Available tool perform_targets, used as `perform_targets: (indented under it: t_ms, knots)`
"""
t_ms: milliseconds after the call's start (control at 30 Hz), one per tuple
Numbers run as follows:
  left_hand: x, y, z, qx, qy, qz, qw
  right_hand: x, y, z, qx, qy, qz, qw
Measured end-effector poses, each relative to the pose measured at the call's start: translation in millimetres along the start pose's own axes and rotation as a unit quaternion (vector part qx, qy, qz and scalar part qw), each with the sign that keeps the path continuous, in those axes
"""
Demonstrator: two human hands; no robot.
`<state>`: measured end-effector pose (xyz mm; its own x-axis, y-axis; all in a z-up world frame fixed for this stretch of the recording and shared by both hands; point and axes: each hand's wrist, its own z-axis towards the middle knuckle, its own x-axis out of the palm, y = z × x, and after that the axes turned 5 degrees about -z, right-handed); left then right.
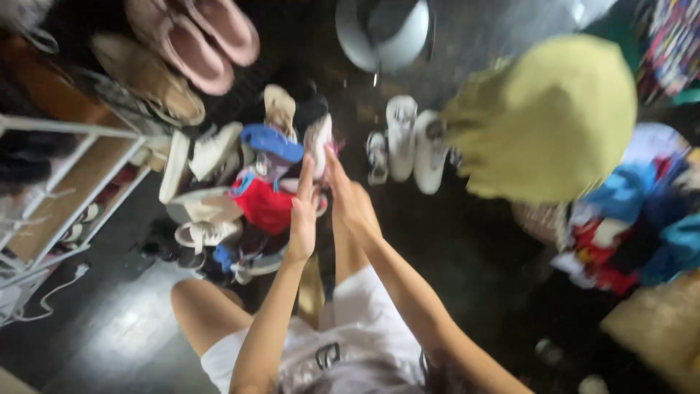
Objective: The person is seen organizing and cleaning shoes and socks from a pile on the floor near a shoe rack.
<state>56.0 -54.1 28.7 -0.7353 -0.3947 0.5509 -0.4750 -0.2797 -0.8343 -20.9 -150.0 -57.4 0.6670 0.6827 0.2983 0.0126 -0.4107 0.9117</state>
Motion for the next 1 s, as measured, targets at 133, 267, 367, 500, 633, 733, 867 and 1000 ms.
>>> perform_targets:
  t_ms: [133,267,367,500,633,733,867,1000]
  knots:
    - [-2,-2,24,-0.023,-0.086,0.028,0.996,-77,55,13,0.041,-0.091,0.031,0.995]
    - [-13,-21,11,-0.044,-0.172,0.234,0.956,-176,125,14,0.112,-0.016,-0.129,0.985]
    - [-23,-81,-36,-0.05,-0.266,0.196,0.942,-229,176,11,0.106,0.054,-0.271,0.955]
    - [-17,-169,-76,-0.007,-0.36,0.363,0.859,-305,171,47,0.076,0.141,-0.264,0.951]
    - [-5,-210,-100,0.007,-0.413,0.301,0.86,-306,198,47,0.084,0.164,-0.414,0.891]
    - [16,-211,-87,0.008,-0.428,0.291,0.855,-335,158,59,0.102,0.157,-0.494,0.849]
    - [6,-149,-62,-0.014,-0.355,0.25,0.901,-347,129,56,0.196,0.144,-0.611,0.753]
    - [-4,-45,-33,-0.08,-0.352,0.237,0.902,-399,69,56,0.135,0.174,-0.644,0.732]
